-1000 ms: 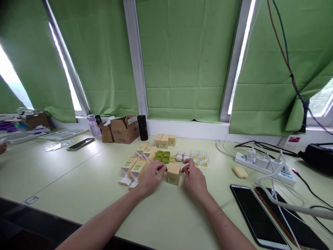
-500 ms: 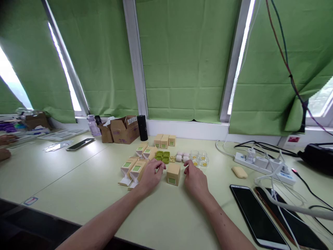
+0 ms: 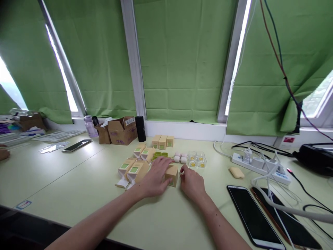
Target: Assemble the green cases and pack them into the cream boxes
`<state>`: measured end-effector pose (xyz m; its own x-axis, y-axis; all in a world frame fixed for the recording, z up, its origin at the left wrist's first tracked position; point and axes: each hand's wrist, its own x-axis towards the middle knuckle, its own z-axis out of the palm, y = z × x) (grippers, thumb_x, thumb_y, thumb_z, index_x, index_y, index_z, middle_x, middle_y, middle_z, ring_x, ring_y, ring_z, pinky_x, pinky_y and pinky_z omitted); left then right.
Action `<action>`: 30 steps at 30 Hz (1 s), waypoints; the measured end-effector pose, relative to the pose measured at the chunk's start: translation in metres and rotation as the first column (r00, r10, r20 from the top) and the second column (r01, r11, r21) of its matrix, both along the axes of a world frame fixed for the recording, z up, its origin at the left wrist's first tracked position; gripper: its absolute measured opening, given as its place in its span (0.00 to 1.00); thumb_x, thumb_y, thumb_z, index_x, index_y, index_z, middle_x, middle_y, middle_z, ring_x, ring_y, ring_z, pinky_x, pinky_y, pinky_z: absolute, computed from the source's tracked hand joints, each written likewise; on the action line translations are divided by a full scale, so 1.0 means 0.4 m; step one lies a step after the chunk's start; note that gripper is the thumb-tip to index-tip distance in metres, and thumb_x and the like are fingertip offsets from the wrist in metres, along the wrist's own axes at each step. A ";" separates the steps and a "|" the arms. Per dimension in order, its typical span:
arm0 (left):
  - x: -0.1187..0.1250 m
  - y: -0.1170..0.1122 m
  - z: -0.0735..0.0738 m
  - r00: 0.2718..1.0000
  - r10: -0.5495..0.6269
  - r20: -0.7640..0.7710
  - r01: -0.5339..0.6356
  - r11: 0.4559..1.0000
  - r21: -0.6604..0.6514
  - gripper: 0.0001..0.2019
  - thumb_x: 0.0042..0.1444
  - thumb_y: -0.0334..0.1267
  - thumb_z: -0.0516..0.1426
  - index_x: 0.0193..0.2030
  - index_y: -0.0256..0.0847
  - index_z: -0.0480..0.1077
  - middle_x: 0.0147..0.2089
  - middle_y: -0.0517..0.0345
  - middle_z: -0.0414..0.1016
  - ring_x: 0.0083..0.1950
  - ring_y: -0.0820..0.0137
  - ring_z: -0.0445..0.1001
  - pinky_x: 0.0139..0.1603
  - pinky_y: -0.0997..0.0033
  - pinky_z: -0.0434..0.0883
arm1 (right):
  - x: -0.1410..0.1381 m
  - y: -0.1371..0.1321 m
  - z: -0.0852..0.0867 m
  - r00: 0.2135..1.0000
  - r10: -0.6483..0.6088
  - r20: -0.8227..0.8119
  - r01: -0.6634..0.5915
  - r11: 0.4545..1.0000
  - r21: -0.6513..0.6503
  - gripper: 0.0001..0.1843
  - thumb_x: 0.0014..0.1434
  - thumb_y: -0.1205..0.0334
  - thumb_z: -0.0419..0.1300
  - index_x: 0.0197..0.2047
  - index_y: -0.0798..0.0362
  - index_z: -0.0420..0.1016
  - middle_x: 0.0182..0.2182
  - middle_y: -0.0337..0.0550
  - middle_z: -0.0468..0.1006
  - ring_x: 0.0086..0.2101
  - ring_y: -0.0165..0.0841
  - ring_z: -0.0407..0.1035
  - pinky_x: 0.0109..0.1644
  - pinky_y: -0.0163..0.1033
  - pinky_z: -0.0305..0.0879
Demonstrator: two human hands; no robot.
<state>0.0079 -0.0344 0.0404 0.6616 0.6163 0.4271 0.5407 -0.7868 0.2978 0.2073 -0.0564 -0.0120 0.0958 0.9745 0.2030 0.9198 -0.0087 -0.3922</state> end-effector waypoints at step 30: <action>0.097 0.405 0.088 0.925 0.263 -0.275 -0.199 0.950 0.239 0.21 0.57 0.27 0.57 0.57 0.45 0.66 0.56 0.50 0.77 0.58 0.55 0.65 0.55 0.56 0.61 | 0.006 0.011 -0.027 0.964 0.177 -0.199 -0.126 0.961 0.245 0.27 0.39 0.87 0.48 0.38 0.53 0.71 0.39 0.44 0.76 0.40 0.35 0.70 0.39 0.33 0.57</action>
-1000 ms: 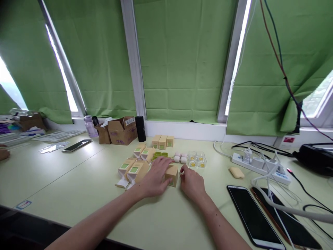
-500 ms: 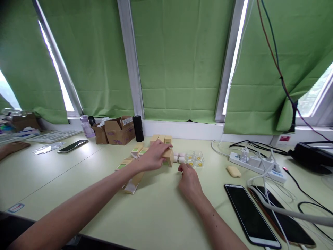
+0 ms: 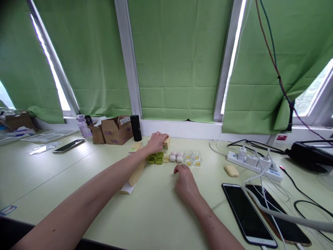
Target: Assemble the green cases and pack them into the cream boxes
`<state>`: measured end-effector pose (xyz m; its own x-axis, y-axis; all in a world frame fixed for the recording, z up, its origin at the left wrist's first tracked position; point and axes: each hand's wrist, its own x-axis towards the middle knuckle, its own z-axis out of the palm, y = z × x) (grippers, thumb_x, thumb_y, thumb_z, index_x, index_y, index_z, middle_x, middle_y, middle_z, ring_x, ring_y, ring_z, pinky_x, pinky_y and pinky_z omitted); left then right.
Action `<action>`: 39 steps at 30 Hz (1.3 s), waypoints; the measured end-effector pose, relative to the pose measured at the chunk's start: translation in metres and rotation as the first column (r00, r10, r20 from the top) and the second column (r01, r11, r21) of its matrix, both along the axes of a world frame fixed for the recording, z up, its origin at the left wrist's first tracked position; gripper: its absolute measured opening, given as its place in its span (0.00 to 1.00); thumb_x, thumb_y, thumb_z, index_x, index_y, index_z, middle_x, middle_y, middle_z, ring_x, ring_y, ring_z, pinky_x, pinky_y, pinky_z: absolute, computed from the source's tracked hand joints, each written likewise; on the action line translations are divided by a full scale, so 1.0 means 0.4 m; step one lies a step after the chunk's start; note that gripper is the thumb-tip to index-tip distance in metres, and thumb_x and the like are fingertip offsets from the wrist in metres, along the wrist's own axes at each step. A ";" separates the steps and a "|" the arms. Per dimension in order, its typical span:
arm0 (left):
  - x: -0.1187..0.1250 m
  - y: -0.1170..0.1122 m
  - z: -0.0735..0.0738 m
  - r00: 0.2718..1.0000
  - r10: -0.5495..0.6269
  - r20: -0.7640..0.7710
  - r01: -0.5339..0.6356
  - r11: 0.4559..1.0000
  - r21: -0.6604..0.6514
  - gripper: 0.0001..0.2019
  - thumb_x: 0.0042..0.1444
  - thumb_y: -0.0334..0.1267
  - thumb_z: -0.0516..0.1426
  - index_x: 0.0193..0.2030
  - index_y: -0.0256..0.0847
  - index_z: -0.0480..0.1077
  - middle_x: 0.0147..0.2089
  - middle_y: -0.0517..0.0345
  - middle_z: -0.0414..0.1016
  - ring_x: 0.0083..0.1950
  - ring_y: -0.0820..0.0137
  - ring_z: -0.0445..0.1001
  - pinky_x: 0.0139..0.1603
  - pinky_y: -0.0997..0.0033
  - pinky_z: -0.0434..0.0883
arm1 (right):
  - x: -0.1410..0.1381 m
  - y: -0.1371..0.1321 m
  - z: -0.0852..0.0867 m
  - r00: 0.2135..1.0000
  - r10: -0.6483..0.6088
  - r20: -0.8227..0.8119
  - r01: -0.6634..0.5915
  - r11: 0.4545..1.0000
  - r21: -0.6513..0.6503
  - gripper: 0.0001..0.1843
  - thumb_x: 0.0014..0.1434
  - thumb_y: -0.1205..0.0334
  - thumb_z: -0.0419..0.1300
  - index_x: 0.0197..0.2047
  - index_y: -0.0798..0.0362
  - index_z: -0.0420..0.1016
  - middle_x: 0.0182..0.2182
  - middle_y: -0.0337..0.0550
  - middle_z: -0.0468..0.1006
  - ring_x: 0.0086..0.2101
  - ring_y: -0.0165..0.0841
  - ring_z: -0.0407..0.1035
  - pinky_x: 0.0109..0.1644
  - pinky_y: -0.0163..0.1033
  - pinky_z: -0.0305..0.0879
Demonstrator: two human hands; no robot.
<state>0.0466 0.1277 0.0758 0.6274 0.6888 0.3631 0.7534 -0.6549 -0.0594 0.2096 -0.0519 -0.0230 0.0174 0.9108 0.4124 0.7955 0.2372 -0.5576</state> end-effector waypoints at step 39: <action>0.074 -0.084 -0.132 0.984 0.136 -0.116 -0.145 0.987 -0.068 0.22 0.61 0.34 0.55 0.61 0.31 0.63 0.64 0.32 0.65 0.63 0.47 0.68 0.60 0.53 0.64 | -0.036 -0.026 0.039 0.993 0.053 0.103 -0.045 0.996 -0.070 0.13 0.60 0.79 0.53 0.35 0.51 0.69 0.33 0.40 0.76 0.32 0.32 0.64 0.33 0.36 0.48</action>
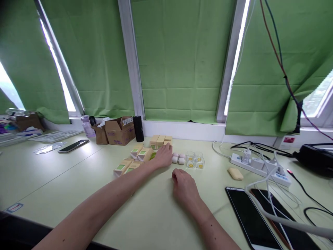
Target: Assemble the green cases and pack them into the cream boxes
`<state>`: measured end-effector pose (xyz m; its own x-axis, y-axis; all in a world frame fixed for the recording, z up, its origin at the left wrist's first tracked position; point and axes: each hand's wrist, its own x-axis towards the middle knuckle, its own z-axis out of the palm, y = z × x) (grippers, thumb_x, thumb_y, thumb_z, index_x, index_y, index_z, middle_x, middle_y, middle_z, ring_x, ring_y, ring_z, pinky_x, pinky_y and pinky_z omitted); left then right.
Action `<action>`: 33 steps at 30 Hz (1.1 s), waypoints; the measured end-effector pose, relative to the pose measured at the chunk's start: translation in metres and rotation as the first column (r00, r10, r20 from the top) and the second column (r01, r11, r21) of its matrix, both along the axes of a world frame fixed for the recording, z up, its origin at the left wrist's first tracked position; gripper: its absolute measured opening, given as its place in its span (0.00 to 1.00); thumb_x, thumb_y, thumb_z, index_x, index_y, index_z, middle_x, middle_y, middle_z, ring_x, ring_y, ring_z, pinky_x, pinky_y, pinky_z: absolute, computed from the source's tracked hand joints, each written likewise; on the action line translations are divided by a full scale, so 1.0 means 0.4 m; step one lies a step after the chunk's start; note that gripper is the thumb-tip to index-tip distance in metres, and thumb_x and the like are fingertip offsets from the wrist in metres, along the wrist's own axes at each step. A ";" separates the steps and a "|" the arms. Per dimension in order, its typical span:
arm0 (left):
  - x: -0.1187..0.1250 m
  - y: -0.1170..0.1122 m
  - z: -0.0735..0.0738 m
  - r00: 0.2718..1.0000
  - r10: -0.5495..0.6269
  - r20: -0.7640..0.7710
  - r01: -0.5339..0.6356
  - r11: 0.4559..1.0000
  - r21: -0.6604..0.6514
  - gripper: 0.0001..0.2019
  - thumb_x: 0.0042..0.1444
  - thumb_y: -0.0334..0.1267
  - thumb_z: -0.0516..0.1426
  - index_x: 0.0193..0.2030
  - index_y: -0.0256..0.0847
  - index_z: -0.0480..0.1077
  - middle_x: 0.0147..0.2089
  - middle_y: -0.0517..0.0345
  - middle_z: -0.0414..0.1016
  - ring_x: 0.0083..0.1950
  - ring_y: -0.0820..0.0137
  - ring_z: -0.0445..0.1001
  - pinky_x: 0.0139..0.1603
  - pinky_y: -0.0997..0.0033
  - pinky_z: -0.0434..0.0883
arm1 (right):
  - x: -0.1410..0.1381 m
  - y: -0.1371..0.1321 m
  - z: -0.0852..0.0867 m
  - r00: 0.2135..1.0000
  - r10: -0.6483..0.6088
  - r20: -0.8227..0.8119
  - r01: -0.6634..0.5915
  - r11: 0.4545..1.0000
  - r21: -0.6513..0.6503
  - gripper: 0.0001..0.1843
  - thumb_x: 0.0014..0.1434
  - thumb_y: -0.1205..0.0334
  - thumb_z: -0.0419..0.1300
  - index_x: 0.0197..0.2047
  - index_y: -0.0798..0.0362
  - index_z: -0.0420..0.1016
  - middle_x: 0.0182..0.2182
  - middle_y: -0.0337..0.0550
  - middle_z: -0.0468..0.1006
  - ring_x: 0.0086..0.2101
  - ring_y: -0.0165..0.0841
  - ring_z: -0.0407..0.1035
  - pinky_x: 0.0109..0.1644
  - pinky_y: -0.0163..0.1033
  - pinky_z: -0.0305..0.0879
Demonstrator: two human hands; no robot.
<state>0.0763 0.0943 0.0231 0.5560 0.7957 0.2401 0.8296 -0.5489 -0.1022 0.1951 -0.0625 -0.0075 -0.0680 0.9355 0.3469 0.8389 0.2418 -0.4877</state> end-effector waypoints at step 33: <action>-0.135 -0.038 0.102 0.969 0.041 0.242 -0.053 0.998 0.043 0.17 0.67 0.35 0.50 0.57 0.41 0.74 0.55 0.46 0.79 0.58 0.56 0.73 0.60 0.59 0.68 | -0.011 -0.015 0.011 1.000 -0.002 0.009 0.002 0.999 -0.049 0.08 0.63 0.74 0.56 0.36 0.51 0.70 0.36 0.43 0.78 0.35 0.34 0.68 0.35 0.36 0.51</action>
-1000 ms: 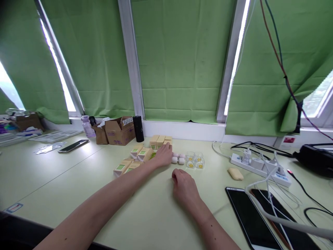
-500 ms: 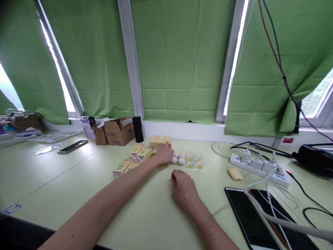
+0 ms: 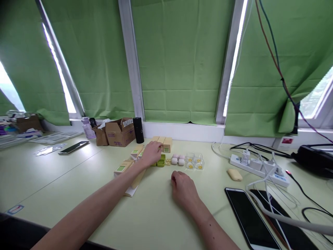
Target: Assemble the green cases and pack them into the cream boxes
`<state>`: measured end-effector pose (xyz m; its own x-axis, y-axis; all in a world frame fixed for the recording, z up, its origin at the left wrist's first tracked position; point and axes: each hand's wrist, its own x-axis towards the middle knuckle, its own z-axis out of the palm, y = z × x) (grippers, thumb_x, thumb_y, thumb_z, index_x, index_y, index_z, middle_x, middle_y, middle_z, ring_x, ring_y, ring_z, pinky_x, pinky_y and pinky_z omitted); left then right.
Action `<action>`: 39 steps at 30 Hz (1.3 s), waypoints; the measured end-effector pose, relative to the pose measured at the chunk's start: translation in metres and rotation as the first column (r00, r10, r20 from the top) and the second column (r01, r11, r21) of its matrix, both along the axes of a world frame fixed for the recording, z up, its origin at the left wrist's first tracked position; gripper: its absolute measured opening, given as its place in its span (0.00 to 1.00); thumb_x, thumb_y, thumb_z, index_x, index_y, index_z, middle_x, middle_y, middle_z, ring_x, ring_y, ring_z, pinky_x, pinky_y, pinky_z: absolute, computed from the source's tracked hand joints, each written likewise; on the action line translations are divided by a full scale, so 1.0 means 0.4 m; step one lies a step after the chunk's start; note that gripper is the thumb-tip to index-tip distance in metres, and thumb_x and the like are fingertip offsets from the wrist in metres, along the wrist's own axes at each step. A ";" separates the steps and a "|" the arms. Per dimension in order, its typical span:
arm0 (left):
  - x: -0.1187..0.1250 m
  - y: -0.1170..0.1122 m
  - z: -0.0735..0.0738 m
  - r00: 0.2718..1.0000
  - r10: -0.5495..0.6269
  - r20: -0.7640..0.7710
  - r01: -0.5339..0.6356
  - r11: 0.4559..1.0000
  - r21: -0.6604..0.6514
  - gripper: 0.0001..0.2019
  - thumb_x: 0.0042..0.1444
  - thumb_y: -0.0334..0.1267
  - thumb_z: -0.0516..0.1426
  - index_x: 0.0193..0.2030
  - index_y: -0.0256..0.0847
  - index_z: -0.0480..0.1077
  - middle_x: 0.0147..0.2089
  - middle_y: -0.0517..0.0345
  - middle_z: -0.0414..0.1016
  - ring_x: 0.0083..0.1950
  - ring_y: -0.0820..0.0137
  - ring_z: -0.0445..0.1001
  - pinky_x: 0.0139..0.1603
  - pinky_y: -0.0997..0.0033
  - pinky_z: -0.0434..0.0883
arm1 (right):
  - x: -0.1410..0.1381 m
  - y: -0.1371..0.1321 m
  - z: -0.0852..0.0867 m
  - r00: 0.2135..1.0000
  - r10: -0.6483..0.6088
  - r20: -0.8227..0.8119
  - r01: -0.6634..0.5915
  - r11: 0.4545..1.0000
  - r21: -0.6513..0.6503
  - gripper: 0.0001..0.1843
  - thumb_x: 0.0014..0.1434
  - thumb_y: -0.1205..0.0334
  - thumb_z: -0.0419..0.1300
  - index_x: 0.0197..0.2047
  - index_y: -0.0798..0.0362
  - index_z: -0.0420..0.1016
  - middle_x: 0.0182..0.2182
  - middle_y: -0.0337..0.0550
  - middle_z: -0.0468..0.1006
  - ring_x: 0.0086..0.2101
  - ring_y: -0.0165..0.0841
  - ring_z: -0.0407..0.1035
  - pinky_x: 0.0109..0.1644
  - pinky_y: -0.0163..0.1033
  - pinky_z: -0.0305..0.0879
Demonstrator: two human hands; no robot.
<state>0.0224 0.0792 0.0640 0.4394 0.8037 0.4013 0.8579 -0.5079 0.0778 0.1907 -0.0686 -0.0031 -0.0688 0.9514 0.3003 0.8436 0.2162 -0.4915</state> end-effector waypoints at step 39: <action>-0.054 -0.137 -0.111 0.954 0.003 -0.299 -0.023 0.998 -0.063 0.15 0.58 0.21 0.52 0.44 0.37 0.77 0.42 0.42 0.81 0.52 0.54 0.77 0.54 0.56 0.66 | 0.011 0.026 -0.051 0.990 0.122 -0.067 -0.106 0.974 0.200 0.15 0.60 0.79 0.51 0.39 0.51 0.71 0.39 0.44 0.77 0.39 0.37 0.72 0.43 0.40 0.67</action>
<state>0.0008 0.0242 0.0194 0.5206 0.8302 0.1995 0.8534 -0.4990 -0.1507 0.1951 -0.0581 -0.0237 -0.1423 0.8609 0.4885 0.7687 0.4071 -0.4934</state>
